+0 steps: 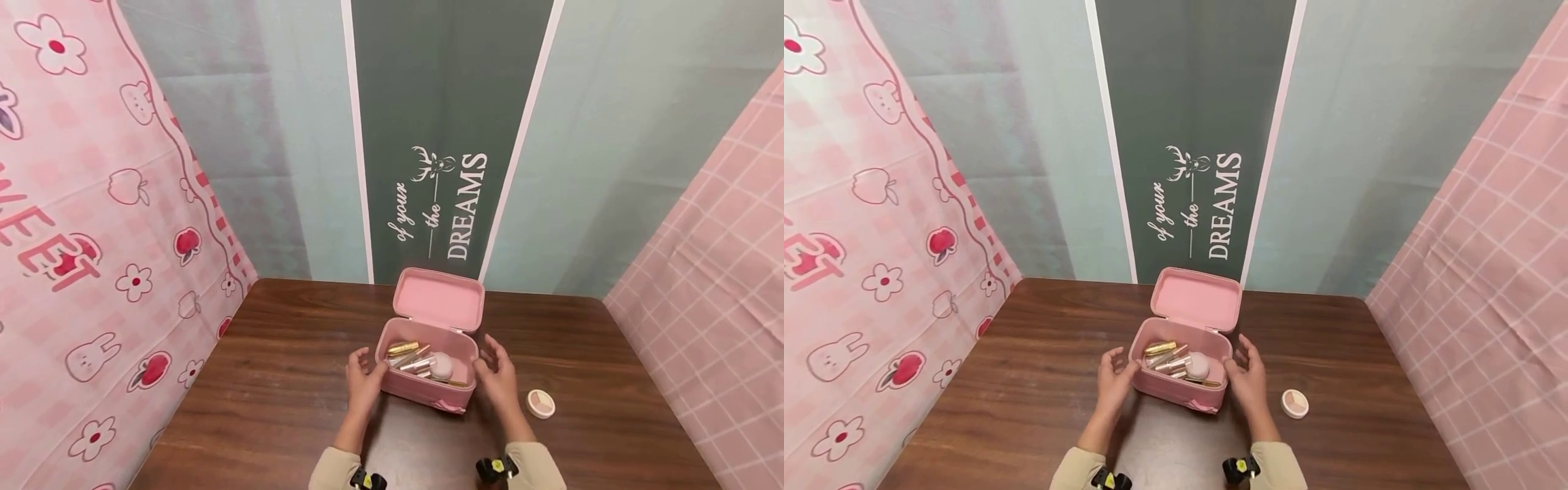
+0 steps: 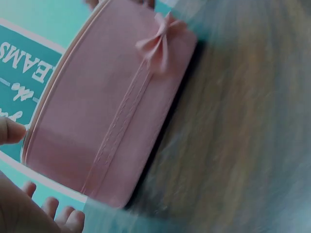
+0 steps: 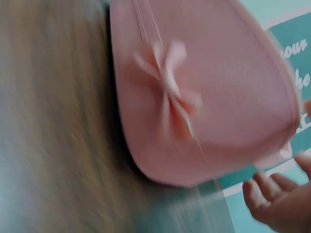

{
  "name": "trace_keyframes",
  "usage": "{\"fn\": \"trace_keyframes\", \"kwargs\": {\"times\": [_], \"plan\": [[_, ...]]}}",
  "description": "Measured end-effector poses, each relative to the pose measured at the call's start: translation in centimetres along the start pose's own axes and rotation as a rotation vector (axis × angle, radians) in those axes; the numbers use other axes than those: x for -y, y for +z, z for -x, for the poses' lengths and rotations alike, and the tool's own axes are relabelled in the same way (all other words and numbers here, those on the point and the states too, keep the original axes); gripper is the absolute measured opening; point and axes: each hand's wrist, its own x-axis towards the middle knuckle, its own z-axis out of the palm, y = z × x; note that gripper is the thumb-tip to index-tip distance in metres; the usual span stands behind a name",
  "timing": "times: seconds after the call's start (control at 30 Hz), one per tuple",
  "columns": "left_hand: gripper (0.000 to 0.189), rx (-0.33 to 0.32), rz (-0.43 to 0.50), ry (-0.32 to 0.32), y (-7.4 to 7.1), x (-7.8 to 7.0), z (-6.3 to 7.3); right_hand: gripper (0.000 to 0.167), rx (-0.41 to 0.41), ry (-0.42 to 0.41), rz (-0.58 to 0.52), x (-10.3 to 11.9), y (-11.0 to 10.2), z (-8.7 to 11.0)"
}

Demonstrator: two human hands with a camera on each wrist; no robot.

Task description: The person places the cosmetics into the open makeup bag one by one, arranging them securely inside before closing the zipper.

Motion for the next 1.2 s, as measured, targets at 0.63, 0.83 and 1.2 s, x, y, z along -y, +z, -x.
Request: {"fn": "trace_keyframes", "kwargs": {"times": [0.63,0.83,1.2], "plan": [[0.026,0.191,0.114,-0.018,-0.4,-2.6,-1.4,0.046,-0.132,0.061,-0.075,-1.3,2.7,4.3],[0.027,0.216,0.103,-0.037,-0.6,-2.7,-1.1,0.045,-0.130,0.063,-0.089,-1.4,2.3,4.0],[0.034,0.222,0.213,-0.071,-1.0,-1.5,2.9,0.042,0.097,0.129,-0.219,-2.8,-1.2,0.2]]}}
